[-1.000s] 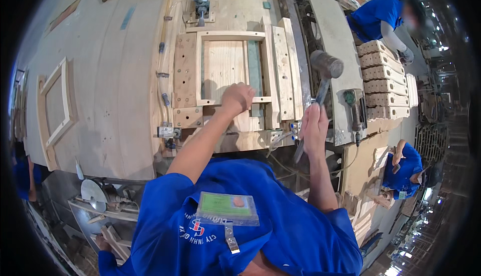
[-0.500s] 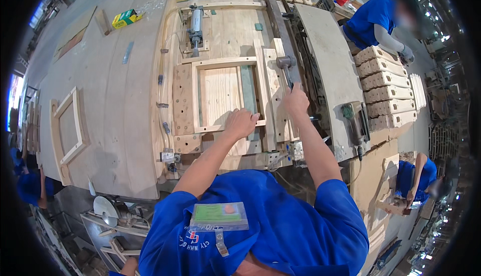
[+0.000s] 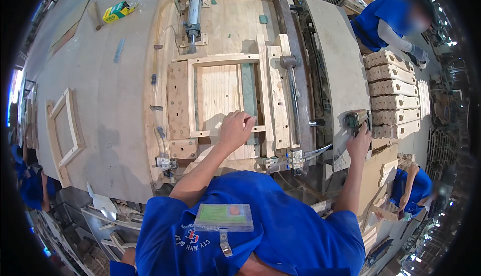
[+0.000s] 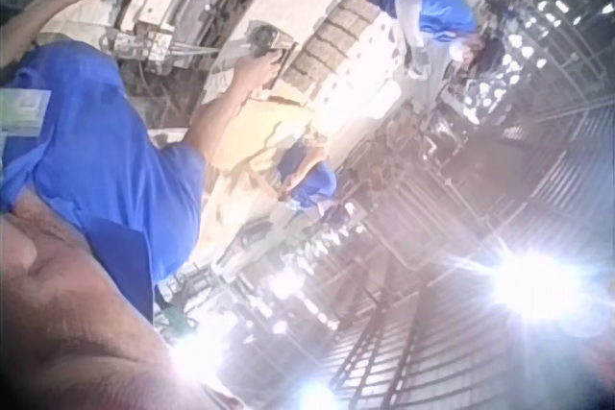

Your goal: The person assembles wooden frames by placing pieces into a jig, tapping them with a hammer, and securing them with a nail gun. The person repeats this process for multiple frames, moving completed frames aside and retrieving new pieces.

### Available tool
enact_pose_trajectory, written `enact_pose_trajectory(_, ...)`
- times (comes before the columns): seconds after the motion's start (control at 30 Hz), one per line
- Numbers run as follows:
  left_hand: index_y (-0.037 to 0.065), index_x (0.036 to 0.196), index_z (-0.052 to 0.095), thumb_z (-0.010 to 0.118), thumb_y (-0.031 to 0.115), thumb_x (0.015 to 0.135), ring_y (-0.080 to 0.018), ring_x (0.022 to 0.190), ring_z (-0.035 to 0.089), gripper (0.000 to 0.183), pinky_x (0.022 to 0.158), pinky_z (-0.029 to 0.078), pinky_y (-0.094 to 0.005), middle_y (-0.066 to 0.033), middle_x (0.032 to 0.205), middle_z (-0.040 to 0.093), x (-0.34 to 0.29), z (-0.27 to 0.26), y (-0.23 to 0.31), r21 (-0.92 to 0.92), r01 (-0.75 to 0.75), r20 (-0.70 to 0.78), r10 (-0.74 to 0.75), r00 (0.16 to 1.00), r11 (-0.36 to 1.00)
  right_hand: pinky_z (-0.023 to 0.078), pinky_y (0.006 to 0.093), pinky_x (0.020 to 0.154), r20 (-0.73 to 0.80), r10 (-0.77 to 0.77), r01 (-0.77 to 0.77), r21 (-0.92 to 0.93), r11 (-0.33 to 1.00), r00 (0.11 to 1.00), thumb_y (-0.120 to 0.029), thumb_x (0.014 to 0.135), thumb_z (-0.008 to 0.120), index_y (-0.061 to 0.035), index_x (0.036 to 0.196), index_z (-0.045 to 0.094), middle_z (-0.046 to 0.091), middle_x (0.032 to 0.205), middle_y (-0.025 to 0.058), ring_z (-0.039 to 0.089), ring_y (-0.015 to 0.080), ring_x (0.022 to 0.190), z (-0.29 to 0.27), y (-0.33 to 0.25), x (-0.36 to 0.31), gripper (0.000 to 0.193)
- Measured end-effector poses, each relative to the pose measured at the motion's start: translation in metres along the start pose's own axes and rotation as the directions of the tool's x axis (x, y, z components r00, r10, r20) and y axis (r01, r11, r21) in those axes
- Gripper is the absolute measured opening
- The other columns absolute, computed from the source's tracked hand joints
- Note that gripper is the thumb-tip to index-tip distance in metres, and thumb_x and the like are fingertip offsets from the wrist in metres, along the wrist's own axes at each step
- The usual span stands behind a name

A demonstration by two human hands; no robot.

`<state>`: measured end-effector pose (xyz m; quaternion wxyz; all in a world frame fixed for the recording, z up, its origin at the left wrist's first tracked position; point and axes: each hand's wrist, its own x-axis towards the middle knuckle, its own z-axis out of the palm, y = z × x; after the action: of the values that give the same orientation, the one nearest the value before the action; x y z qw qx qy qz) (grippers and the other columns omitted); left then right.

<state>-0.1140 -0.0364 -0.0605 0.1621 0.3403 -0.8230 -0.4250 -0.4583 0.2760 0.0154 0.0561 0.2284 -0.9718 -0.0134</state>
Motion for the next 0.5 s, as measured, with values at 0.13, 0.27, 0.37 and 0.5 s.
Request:
enact_pose_trajectory(0.13,0.001,0.097,0.074,0.070,0.026,0.101,-0.0364,0.093,0.069,0.025,0.084,0.054,-0.0471,-0.0171,0.094,0.073,-0.003,0.001,0.015,-0.138,-0.064,0.006,0.066,0.998,0.988,0.051,0.0583,0.102,0.121,-0.014,-0.001,0.122,0.992,0.993,-0.011,0.087,0.069,0.0000,0.156,0.042,0.069,0.122,0.0321,0.065,0.0500,0.118,-0.006,0.007,0.026,0.074)
enact_pose_trajectory(0.27,0.001,0.102,0.074,0.069,0.026,0.102,-0.0345,0.093,0.071,0.026,0.082,0.056,-0.0441,-0.0162,0.097,0.074,-0.016,-0.003,0.017,-0.236,-0.025,0.114,0.054,0.992,0.971,0.058,0.0490,0.068,0.236,0.095,-0.146,0.207,0.967,0.967,-0.022,0.094,0.071,0.0040,0.127,0.064,0.074,0.103,0.0255,0.074,0.0351,0.079,-0.048,-0.001,0.032,0.043)
enact_pose_trajectory(0.37,0.001,0.104,0.074,0.069,0.026,0.103,-0.0331,0.091,0.072,0.026,0.081,0.056,-0.0422,-0.0157,0.097,0.074,-0.032,-0.007,0.025,-0.352,0.065,0.237,0.022,0.971,0.934,0.048,0.0326,0.045,0.436,0.138,-0.402,0.601,0.691,0.889,-0.029,0.101,0.072,-0.0004,0.106,0.069,0.065,0.075,0.0060,0.061,0.0155,0.051,-0.100,-0.011,0.004,0.029)
enact_pose_trajectory(0.5,0.004,0.111,0.078,0.068,0.031,0.102,-0.0342,0.088,0.072,0.030,0.079,0.056,-0.0423,-0.0160,0.105,0.077,-0.050,0.010,0.037,-0.440,0.264,0.552,0.026,0.834,0.858,0.049,0.0299,0.046,0.593,0.032,-0.546,0.719,0.430,0.805,-0.025,0.101,0.073,-0.0051,0.103,0.067,0.060,0.069,0.0014,0.059,0.0129,0.051,-0.152,-0.094,-0.054,0.021)
